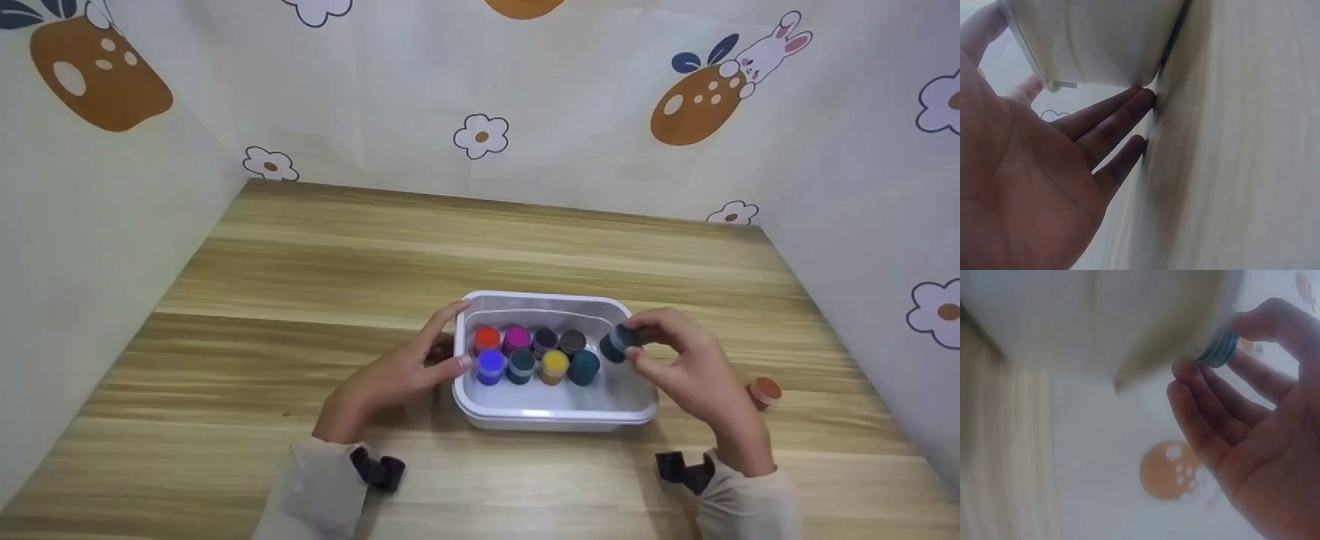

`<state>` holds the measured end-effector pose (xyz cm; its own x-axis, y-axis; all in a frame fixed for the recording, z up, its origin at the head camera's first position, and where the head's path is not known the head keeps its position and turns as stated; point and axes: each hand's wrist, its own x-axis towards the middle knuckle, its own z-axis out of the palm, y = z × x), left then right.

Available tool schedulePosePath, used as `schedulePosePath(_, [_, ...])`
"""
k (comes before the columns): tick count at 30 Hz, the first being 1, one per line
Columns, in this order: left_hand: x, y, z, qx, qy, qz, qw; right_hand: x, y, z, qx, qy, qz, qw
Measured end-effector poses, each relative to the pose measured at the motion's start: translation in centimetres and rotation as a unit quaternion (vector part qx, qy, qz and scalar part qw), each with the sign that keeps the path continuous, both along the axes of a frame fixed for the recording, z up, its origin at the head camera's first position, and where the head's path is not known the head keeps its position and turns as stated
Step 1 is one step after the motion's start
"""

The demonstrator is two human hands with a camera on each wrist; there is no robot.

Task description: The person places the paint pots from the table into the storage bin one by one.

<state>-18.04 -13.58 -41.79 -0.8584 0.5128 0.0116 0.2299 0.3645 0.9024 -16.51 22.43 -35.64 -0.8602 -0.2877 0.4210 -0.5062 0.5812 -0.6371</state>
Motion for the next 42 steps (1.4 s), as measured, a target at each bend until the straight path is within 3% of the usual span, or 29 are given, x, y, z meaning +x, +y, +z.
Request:
schedulePosePath(4, [0.0,-0.1,0.1,-0.003,0.002,0.004,1.0,0.1,-3.1,-0.6,0.028,0.002,0.086,0.996])
schedulePosePath(8, [0.0,0.0,0.1,-0.01,0.004,0.009,0.9999,0.0,-5.9,-1.0,0.058,-0.015,0.158,0.986])
schedulePosePath(14, [0.0,0.2,-0.2,-0.011,0.002,0.004,0.9999,-0.6,-8.5,-1.3,0.111,-0.086,0.217,0.966])
schedulePosePath(22, [0.0,0.3,-0.2,-0.013,-0.008,0.005,0.9999,-1.9,-9.8,-1.8,0.16,-0.131,0.249,0.946])
schedulePosePath(31, [0.0,0.0,-0.1,-0.002,-0.007,-0.001,1.0,-2.1,-10.8,-1.8,0.24,-0.061,0.246,0.937])
schedulePosePath(36, [0.1,-0.1,-0.1,-0.009,-0.009,0.004,0.9999,-2.0,-11.2,-1.4,0.274,-0.06,0.237,0.93])
schedulePosePath(42, [0.0,0.0,0.0,-0.008,-0.006,0.001,1.0,-2.1,-11.4,-1.4,0.278,-0.06,0.254,0.924])
